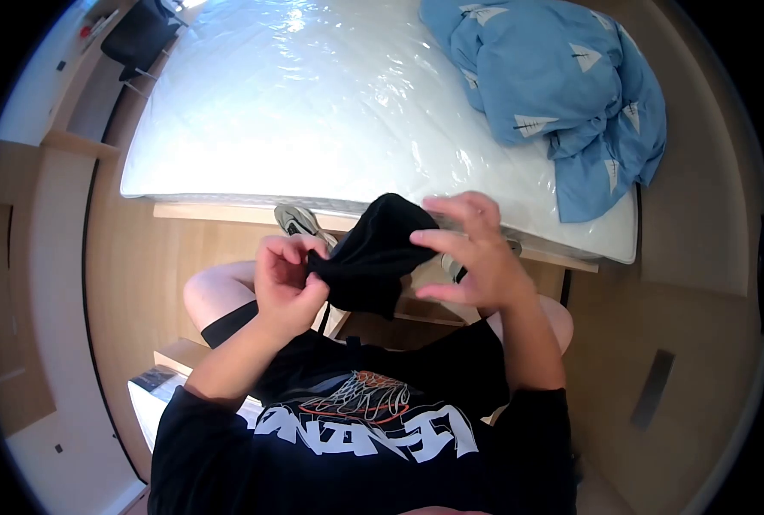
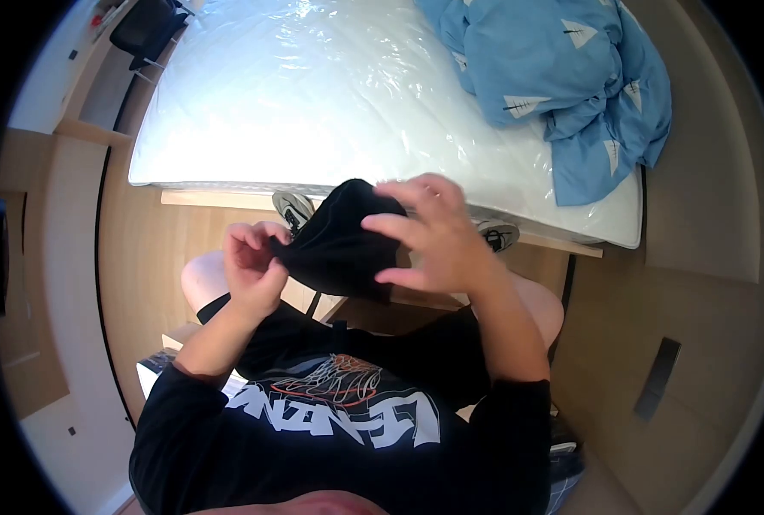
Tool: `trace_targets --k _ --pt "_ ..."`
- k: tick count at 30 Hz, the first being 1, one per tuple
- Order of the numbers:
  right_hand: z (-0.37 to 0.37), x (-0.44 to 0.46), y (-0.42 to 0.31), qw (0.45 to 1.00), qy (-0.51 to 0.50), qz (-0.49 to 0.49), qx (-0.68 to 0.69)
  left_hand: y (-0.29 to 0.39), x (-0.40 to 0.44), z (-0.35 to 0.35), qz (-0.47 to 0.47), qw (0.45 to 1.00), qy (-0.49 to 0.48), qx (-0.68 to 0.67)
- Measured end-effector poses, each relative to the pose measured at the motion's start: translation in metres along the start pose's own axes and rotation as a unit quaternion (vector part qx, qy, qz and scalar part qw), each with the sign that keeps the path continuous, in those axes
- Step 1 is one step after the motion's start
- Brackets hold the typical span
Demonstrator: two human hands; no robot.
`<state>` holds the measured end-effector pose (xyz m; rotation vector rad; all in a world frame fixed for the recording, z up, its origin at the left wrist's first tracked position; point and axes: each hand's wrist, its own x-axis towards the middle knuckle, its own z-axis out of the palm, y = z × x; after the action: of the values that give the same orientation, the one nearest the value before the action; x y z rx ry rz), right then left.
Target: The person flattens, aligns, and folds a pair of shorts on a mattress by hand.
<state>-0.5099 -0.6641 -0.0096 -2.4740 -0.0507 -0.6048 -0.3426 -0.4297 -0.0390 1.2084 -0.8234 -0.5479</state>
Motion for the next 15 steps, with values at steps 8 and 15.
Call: trace_targets --k 8,15 --pt "-0.004 0.006 -0.004 0.992 -0.100 -0.064 0.032 0.051 0.010 -0.009 0.012 0.998 -0.061 0.006" --pt "-0.049 0.018 -0.050 0.990 -0.035 0.012 0.136 0.093 0.018 -0.016 0.035 0.999 -0.025 -0.023"
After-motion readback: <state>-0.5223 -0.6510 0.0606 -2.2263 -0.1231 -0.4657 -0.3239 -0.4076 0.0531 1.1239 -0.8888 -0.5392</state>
